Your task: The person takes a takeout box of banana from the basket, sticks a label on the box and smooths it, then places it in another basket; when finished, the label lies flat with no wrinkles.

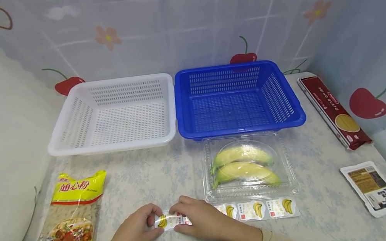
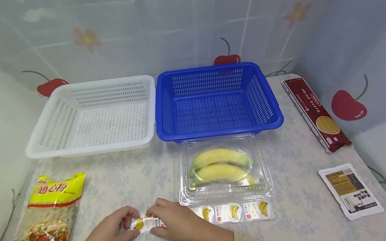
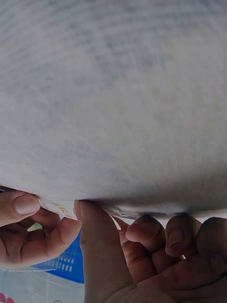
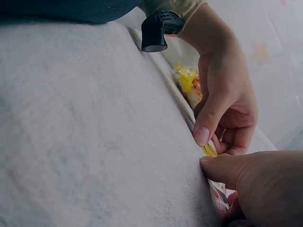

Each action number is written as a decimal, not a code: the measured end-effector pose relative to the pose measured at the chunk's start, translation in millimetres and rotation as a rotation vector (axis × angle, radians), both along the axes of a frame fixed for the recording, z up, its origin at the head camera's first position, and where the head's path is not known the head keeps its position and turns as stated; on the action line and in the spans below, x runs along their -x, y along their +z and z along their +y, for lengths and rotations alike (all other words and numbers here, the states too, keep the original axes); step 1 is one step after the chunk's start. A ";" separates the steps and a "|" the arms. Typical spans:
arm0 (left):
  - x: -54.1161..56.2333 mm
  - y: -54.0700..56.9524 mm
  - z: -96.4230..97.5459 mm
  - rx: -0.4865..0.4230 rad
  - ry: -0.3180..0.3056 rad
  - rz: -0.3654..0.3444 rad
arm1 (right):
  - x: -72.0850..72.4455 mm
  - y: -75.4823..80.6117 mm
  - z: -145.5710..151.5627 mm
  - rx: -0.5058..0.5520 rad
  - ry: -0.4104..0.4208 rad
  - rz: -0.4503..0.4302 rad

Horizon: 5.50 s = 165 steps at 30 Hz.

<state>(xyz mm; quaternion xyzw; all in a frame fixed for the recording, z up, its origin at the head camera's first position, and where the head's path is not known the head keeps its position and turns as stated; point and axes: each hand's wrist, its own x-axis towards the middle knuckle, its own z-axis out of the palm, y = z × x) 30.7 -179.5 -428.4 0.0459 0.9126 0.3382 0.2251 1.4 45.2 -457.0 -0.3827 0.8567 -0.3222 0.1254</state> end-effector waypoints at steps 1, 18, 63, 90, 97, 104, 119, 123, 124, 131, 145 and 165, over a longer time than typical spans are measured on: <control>-0.5 -0.1 -0.1 0.001 0.001 0.006 | -0.2 -0.4 -0.1 0.005 0.002 0.000; -1.9 -0.2 0.7 -0.076 0.110 0.024 | 0.0 -4.0 1.1 0.071 0.016 0.018; -3.5 43.1 -7.1 -0.454 0.069 0.113 | -8.7 48.3 15.1 0.245 0.012 -0.020; 64.7 66.1 115.5 -0.106 -0.086 0.494 | 28.5 83.5 112.3 0.202 -0.407 0.158; 81.4 63.7 156.1 0.065 -0.176 0.659 | 40.2 80.8 138.7 0.094 -0.506 0.226; 92.9 61.1 184.4 0.103 -0.200 0.697 | 46.5 81.2 157.5 -0.019 -0.579 0.249; 95.4 48.7 198.3 0.088 -0.153 0.765 | 48.8 76.3 165.8 -0.064 -0.586 0.280; 95.0 45.8 198.0 0.105 -0.152 0.782 | 49.2 74.2 165.8 -0.071 -0.582 0.286; 94.9 45.3 198.0 0.111 -0.153 0.784 | 49.2 73.8 165.8 -0.073 -0.582 0.287; 95.0 43.4 198.0 0.152 -0.155 0.779 | 47.9 73.3 166.1 -0.118 -0.599 0.347; 94.2 37.3 191.2 0.180 -0.175 0.934 | 46.4 70.3 177.7 -0.120 -0.607 0.489; 93.3 34.8 193.7 0.253 -0.161 0.901 | 46.9 66.2 177.0 -0.112 -0.611 0.438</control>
